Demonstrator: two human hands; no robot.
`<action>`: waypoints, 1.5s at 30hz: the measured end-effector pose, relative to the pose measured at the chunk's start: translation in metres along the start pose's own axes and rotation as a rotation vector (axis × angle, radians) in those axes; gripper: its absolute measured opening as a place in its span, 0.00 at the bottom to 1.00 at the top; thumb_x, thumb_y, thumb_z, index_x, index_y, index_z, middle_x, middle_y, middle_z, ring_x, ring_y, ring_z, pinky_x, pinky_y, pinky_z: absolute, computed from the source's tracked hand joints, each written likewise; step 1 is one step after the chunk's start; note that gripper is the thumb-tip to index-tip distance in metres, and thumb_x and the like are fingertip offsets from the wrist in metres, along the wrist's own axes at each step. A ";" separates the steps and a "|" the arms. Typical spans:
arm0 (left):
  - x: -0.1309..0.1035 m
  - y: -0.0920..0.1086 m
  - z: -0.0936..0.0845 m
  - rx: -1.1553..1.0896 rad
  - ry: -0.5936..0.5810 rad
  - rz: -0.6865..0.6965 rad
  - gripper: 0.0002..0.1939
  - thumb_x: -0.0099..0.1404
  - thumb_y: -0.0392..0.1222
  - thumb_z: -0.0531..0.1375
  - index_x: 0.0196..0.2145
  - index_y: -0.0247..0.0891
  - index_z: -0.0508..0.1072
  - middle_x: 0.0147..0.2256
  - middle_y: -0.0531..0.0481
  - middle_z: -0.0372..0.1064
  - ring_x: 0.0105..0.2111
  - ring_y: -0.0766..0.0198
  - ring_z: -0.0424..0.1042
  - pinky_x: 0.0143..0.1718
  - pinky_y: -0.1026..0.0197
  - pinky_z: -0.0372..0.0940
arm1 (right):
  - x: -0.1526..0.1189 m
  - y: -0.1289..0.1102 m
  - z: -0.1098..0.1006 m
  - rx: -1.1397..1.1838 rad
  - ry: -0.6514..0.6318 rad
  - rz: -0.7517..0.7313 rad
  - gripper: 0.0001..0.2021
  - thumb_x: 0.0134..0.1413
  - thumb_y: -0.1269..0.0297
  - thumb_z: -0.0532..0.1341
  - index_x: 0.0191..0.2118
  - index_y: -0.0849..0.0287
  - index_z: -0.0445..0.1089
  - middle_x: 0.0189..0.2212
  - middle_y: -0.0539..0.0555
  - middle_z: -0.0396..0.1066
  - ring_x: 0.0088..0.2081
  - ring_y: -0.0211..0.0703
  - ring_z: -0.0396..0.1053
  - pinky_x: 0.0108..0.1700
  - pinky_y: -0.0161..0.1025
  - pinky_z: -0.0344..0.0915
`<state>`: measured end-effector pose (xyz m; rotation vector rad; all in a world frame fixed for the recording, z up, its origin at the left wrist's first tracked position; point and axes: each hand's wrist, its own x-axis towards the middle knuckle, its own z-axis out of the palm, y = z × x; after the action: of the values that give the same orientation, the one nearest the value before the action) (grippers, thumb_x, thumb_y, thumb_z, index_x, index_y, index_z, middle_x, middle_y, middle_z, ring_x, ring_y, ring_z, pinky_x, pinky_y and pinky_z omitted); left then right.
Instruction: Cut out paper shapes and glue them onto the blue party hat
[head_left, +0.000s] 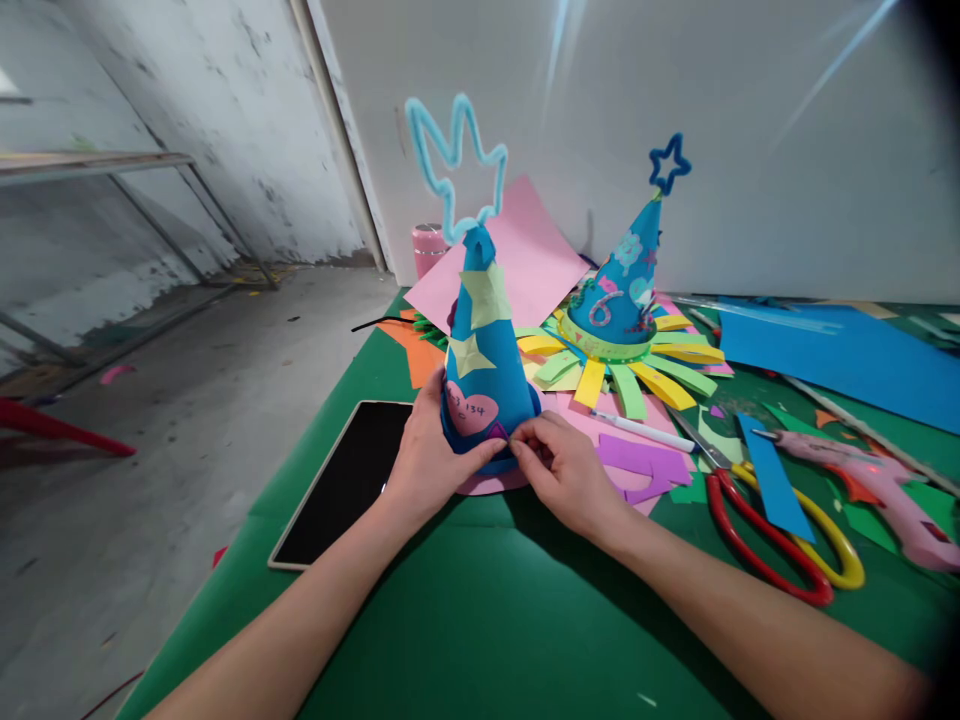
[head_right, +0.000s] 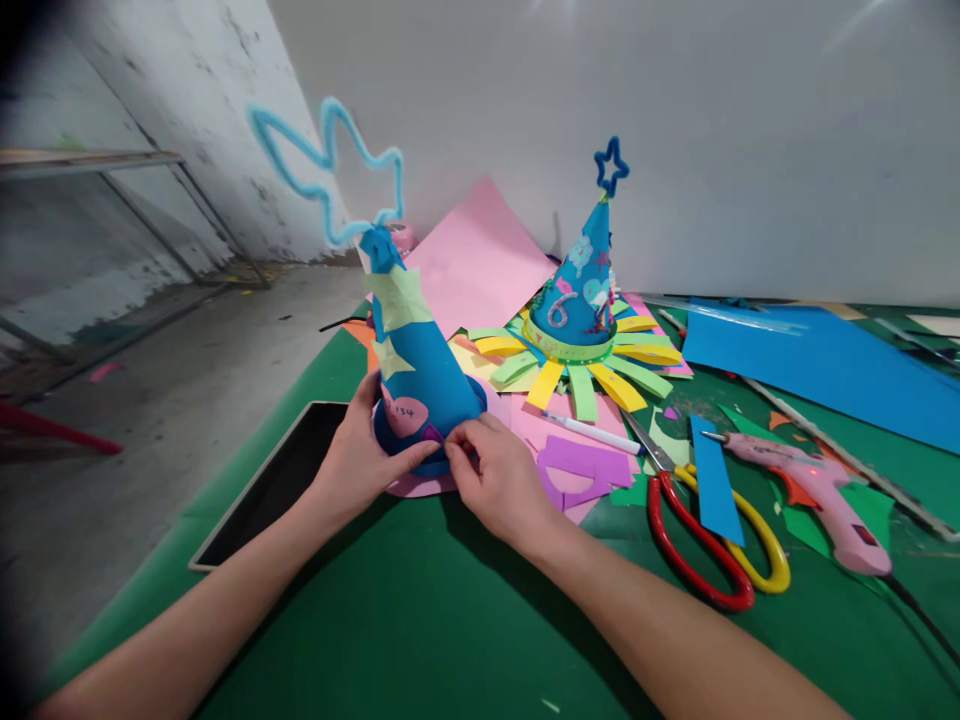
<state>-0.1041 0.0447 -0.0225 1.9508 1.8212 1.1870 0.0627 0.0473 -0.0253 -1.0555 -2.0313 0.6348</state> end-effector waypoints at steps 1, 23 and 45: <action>0.000 0.000 0.000 -0.007 0.006 -0.004 0.46 0.45 0.49 0.64 0.57 0.37 0.47 0.52 0.38 0.55 0.51 0.51 0.58 0.49 0.49 0.57 | 0.000 0.000 0.001 -0.002 0.010 0.004 0.05 0.52 0.71 0.53 0.29 0.59 0.65 0.25 0.50 0.61 0.28 0.37 0.61 0.28 0.34 0.57; 0.001 -0.008 0.004 -0.024 0.039 0.008 0.46 0.45 0.51 0.64 0.57 0.40 0.47 0.53 0.40 0.56 0.51 0.50 0.59 0.48 0.47 0.57 | 0.015 0.023 -0.005 -0.007 0.119 -0.032 0.28 0.47 0.57 0.60 0.54 0.56 0.54 0.49 0.58 0.61 0.46 0.50 0.61 0.45 0.49 0.60; 0.001 -0.002 0.003 0.038 0.023 -0.012 0.44 0.48 0.49 0.62 0.57 0.38 0.45 0.53 0.38 0.54 0.51 0.48 0.58 0.48 0.46 0.57 | 0.023 0.018 -0.003 -0.084 0.175 -0.037 0.27 0.44 0.52 0.60 0.50 0.57 0.58 0.45 0.59 0.65 0.45 0.53 0.62 0.45 0.52 0.59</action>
<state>-0.1035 0.0468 -0.0254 1.9511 1.8775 1.1839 0.0647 0.0760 -0.0272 -1.0802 -1.9342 0.4257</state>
